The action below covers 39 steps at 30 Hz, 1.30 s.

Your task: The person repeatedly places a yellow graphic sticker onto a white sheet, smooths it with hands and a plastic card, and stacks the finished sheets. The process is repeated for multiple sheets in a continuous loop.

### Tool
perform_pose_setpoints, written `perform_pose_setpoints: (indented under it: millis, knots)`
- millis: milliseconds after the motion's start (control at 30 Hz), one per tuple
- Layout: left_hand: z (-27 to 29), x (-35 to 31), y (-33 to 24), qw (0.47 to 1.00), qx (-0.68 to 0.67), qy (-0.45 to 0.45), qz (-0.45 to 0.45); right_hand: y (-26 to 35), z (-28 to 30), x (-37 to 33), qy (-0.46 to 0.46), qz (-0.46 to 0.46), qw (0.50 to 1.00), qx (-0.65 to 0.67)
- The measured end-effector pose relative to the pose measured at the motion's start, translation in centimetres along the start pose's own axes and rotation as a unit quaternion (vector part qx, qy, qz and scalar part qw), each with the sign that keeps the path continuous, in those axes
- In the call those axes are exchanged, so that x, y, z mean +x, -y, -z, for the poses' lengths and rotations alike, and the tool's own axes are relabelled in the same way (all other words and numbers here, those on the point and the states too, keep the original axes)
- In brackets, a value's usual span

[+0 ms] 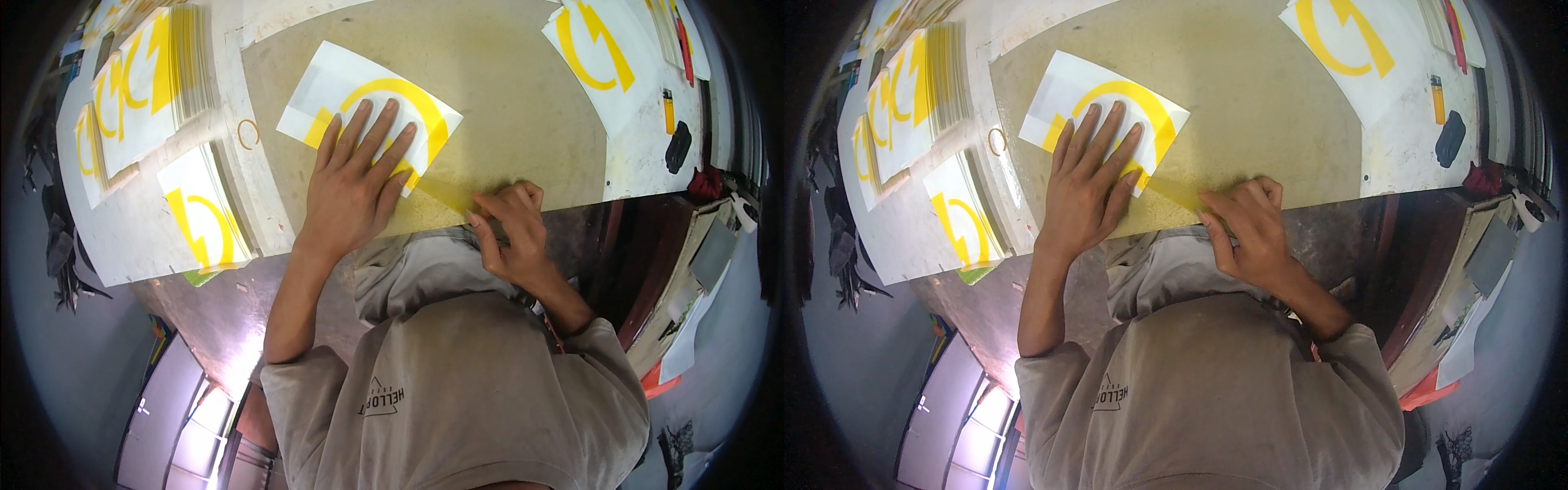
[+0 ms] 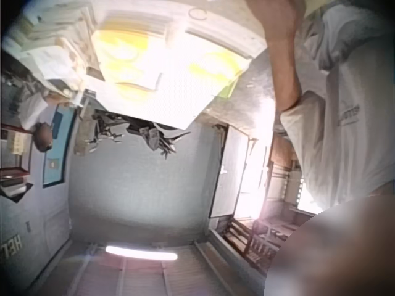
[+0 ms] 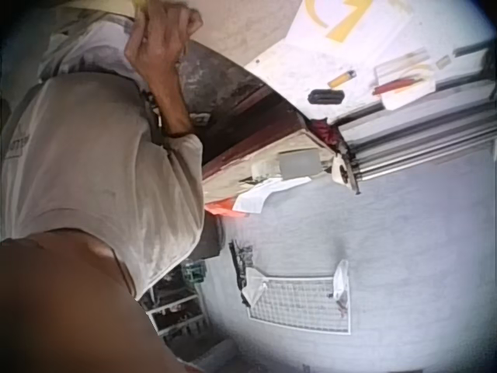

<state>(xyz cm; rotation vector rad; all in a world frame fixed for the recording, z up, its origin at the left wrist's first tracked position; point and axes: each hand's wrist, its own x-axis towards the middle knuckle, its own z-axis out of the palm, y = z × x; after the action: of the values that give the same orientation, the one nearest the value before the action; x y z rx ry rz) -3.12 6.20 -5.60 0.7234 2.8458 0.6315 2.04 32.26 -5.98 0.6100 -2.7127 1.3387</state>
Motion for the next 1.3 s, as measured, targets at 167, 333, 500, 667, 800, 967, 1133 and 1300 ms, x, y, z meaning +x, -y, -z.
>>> perform_pose_setpoints:
  millis: [167,333,500,667,800,967,1133,1300]
  knots:
    - [-0.1,0.0,0.0,1.000,0.000,0.000,0.000,0.3,-0.6,-0.2,0.006,0.021,0.999,-0.025]
    - [-0.2,0.1,-0.1,1.000,0.001,0.000,0.004,-0.2,-0.2,1.1,-0.026,0.024,0.996,-0.087]
    - [-0.2,0.0,0.1,1.000,-0.025,-0.009,0.013,-5.8,2.6,4.4,-0.157,-0.044,0.973,-0.163]
    - [-1.6,-0.2,-3.0,0.981,-0.032,-0.174,0.085,-6.2,2.4,4.7,-0.159,-0.058,0.971,-0.166]
    - [-3.2,0.7,-5.5,0.956,-0.143,-0.200,0.159,-6.4,2.3,4.4,-0.157,-0.057,0.971,-0.173]
    - [-1.6,0.2,-6.0,0.905,-0.305,-0.217,0.201,-5.9,2.5,4.9,-0.153,-0.072,0.967,-0.190]
    - [2.7,-5.8,-4.4,0.627,-0.485,-0.593,0.141,-5.9,2.2,5.2,-0.165,-0.045,0.967,-0.191]
    - [10.0,-14.0,0.7,0.907,0.065,-0.391,0.143,-6.3,2.4,4.5,-0.145,-0.066,0.966,-0.201]
